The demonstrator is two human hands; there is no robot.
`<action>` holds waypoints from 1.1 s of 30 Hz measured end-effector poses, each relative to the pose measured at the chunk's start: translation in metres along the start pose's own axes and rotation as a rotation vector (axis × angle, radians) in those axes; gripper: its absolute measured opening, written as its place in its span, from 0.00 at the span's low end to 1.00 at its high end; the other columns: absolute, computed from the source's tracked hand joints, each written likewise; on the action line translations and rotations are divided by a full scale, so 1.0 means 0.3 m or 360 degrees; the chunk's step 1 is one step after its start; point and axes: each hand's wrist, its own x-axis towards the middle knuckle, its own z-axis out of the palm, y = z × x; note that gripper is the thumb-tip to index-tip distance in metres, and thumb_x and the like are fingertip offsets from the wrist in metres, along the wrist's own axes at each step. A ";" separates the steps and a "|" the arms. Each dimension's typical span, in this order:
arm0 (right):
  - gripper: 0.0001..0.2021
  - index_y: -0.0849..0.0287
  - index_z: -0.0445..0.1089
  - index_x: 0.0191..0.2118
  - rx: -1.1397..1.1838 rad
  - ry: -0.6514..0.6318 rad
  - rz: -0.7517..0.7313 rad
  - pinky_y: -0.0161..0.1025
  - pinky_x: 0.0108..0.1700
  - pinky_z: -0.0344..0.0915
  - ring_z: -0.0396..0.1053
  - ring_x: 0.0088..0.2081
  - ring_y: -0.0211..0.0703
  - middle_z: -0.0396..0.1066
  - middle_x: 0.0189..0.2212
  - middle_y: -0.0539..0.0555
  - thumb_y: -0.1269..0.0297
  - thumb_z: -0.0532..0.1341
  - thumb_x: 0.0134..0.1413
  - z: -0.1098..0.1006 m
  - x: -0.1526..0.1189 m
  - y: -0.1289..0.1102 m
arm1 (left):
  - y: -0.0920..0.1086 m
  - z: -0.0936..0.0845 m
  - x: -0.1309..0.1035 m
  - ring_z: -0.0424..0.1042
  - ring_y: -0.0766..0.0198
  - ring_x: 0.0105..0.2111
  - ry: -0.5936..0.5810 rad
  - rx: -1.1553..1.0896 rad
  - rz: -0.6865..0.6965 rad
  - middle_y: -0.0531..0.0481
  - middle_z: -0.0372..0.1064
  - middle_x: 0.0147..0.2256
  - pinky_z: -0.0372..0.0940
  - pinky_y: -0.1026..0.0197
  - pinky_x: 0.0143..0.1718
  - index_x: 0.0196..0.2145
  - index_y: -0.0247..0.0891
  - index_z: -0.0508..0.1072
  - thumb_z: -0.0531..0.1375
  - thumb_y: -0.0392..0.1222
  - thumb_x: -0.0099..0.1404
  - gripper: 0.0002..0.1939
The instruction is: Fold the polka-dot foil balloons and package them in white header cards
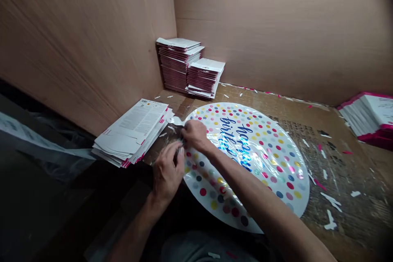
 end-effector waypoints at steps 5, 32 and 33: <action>0.16 0.63 0.76 0.30 0.0733 -0.0053 0.0128 0.30 0.30 0.64 0.74 0.29 0.38 0.78 0.26 0.55 0.61 0.56 0.63 0.028 -0.016 0.115 | -0.018 0.026 0.211 0.77 0.56 0.42 -0.0303 -0.0046 -0.0196 0.46 0.79 0.42 0.69 0.58 0.46 0.43 0.39 0.78 0.52 0.37 0.68 0.15; 0.11 0.60 0.68 0.25 0.1814 0.0496 0.1011 0.25 0.16 0.56 0.62 0.15 0.30 0.72 0.17 0.50 0.59 0.64 0.50 -0.137 -0.490 0.554 | 0.287 0.036 0.104 0.73 0.53 0.43 -0.1386 0.0460 0.0679 0.44 0.75 0.42 0.68 0.54 0.44 0.42 0.37 0.74 0.61 0.49 0.66 0.13; 0.11 0.60 0.67 0.24 0.1779 0.0496 0.1029 0.25 0.15 0.56 0.62 0.15 0.30 0.72 0.18 0.50 0.60 0.64 0.51 -0.140 -0.500 0.570 | 0.312 0.030 0.067 0.74 0.55 0.38 -0.1602 0.0406 0.0674 0.46 0.75 0.38 0.68 0.56 0.40 0.39 0.38 0.74 0.61 0.54 0.65 0.16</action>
